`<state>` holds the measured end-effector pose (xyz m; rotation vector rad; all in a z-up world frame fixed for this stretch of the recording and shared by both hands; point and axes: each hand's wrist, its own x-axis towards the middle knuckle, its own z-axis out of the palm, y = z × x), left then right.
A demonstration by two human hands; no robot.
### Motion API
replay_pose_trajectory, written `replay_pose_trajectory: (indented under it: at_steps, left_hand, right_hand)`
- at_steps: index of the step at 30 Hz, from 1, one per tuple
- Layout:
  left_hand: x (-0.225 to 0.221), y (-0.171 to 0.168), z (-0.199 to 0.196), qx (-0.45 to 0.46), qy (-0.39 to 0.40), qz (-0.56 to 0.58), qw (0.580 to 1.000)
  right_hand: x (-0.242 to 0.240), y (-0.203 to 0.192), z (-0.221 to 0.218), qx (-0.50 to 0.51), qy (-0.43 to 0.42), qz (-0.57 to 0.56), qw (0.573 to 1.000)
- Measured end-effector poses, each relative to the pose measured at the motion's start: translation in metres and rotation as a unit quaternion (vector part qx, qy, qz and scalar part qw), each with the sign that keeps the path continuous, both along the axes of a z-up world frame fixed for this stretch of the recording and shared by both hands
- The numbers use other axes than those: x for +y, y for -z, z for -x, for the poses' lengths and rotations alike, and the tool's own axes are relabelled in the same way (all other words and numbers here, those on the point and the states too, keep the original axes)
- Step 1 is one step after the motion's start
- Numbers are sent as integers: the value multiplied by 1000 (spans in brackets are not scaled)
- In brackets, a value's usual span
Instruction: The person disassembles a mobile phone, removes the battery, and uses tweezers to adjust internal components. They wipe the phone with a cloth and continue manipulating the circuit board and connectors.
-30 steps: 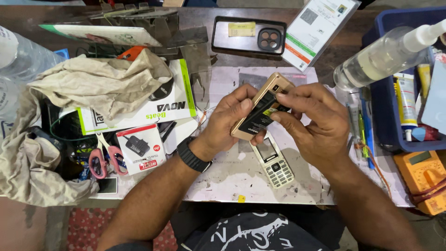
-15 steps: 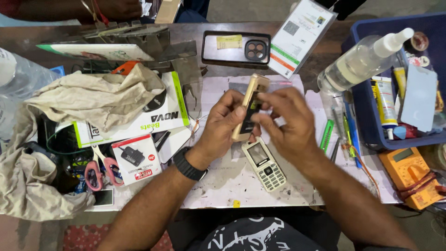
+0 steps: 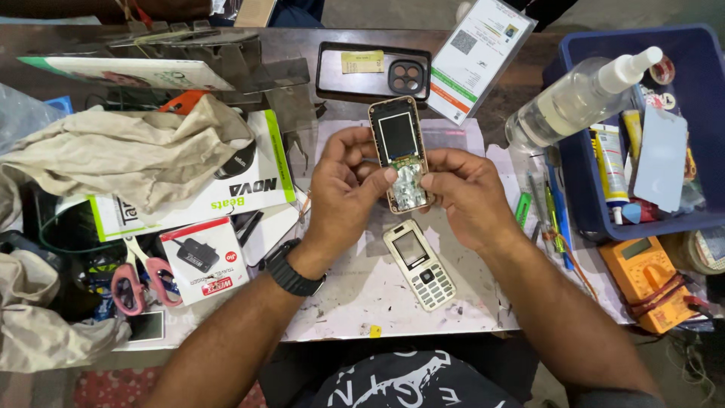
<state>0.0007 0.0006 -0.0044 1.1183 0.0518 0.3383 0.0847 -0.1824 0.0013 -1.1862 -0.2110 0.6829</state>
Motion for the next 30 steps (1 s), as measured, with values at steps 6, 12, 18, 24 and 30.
replay_pose_trajectory:
  at_steps: [6, 12, 18, 24, 30]
  left_hand:
    - [-2, -6, 2, 1, 14, -14, 1000]
    - [-4, -4, 4, -15, 12, -56, 998]
    - [-4, -6, 5, -14, 13, -59, 998]
    - [-2, -6, 3, -13, 20, -42, 999]
    - [-3, -5, 4, -25, 28, -59, 998]
  right_hand:
    - [-3, 4, 1, -48, 12, 25, 998]
    - [-2, 9, 2, -58, 34, 17, 998]
    - [-1, 8, 1, -59, 33, 15, 998]
    - [-1, 6, 1, -49, 25, 12, 998]
    - [-1, 7, -1, -33, 26, 20, 999]
